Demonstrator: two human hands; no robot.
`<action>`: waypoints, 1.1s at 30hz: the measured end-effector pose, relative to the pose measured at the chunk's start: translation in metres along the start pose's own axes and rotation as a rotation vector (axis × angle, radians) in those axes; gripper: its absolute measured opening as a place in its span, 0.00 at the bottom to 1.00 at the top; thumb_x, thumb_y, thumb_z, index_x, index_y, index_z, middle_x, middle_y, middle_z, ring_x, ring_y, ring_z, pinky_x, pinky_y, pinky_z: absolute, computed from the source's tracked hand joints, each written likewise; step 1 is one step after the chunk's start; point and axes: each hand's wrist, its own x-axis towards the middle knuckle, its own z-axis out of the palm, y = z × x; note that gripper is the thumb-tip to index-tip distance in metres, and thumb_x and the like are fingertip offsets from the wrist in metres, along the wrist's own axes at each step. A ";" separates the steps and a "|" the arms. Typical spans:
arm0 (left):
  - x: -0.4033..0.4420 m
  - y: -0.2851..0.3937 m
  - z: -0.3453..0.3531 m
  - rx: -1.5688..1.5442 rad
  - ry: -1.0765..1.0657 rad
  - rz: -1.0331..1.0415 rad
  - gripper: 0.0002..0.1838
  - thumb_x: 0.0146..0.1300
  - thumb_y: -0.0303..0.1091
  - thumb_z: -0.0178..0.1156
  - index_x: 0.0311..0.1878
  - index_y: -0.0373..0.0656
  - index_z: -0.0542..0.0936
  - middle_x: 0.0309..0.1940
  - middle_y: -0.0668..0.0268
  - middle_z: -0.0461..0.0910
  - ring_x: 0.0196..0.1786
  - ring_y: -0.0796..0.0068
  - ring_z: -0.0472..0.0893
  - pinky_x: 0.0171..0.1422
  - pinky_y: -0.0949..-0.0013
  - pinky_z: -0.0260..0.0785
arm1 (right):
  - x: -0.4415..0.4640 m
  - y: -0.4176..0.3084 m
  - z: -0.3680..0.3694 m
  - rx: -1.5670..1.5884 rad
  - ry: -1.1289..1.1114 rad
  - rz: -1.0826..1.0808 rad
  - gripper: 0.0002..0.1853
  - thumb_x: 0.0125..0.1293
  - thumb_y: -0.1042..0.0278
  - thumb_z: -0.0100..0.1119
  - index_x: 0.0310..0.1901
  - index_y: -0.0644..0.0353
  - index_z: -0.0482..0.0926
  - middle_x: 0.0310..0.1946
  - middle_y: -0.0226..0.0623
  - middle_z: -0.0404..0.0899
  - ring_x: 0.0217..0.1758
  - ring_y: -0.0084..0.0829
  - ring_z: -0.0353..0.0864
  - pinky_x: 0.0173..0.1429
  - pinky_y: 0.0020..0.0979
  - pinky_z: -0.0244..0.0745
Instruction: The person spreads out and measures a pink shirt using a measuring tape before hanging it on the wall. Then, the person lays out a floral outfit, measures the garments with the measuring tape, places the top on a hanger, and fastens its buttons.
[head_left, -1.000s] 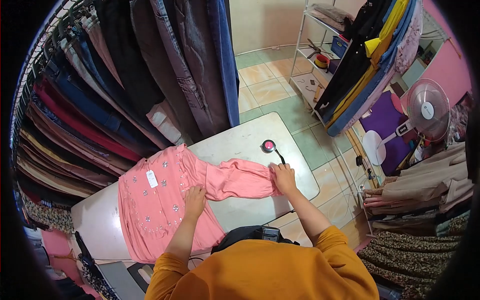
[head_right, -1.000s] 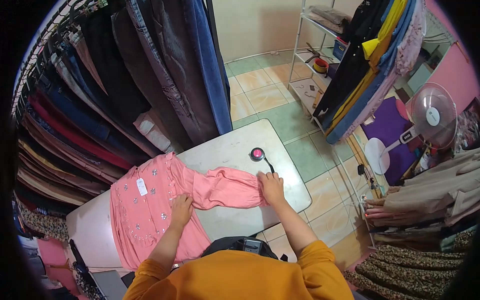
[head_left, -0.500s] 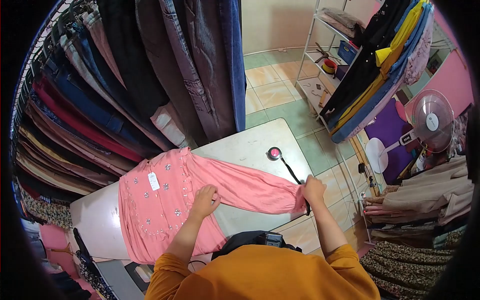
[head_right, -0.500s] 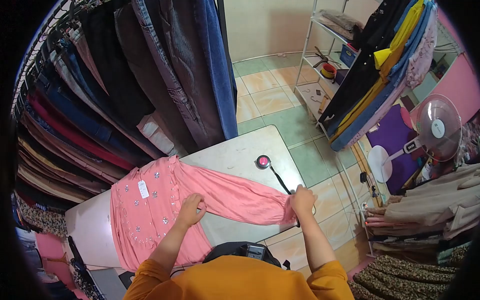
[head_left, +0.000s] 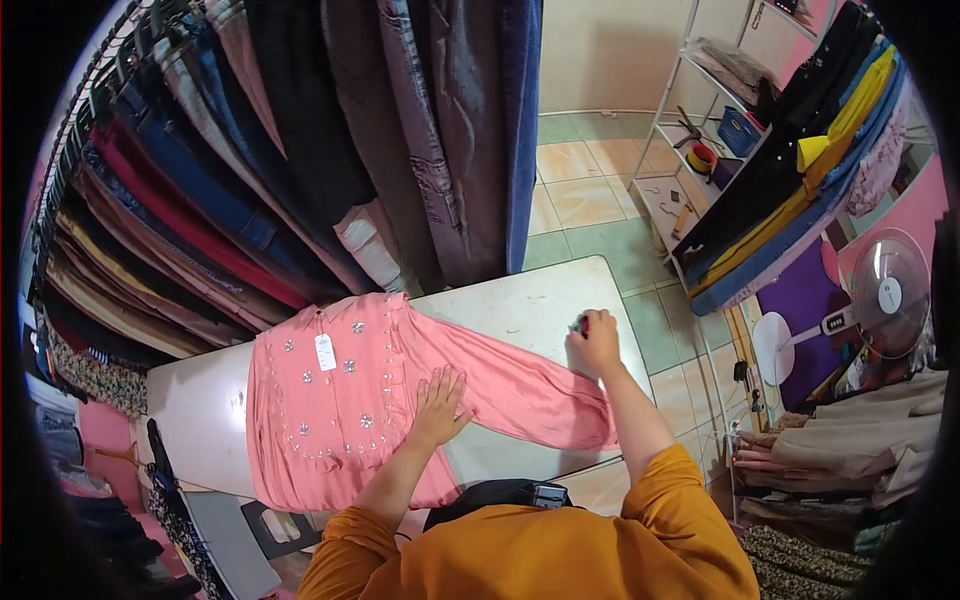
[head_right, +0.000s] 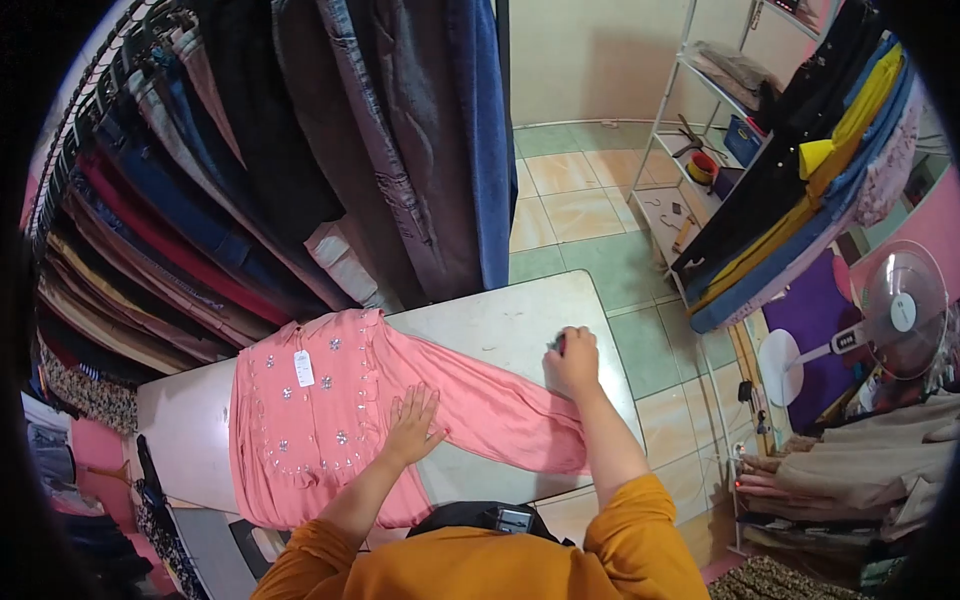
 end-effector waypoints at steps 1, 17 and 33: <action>0.000 -0.001 0.001 -0.006 -0.010 0.000 0.45 0.61 0.59 0.52 0.75 0.48 0.49 0.74 0.49 0.44 0.77 0.49 0.42 0.75 0.40 0.32 | -0.004 0.011 -0.006 0.090 0.064 0.055 0.25 0.45 0.64 0.69 0.47 0.61 0.77 0.44 0.46 0.74 0.48 0.47 0.73 0.53 0.42 0.72; 0.019 0.045 -0.006 0.026 -0.072 -0.015 0.43 0.59 0.57 0.56 0.74 0.49 0.54 0.74 0.51 0.47 0.77 0.54 0.44 0.75 0.42 0.36 | -0.212 0.074 -0.301 1.108 0.425 0.455 0.25 0.65 0.48 0.53 0.54 0.60 0.76 0.35 0.27 0.73 0.28 0.18 0.69 0.30 0.21 0.64; 0.016 0.115 -0.099 -1.473 -0.376 -0.030 0.13 0.64 0.29 0.60 0.51 0.35 0.78 0.37 0.65 0.83 0.36 0.81 0.81 0.43 0.77 0.75 | -0.149 -0.100 -0.092 0.949 -0.191 0.048 0.27 0.47 0.63 0.77 0.46 0.64 0.75 0.38 0.35 0.80 0.42 0.22 0.78 0.47 0.24 0.73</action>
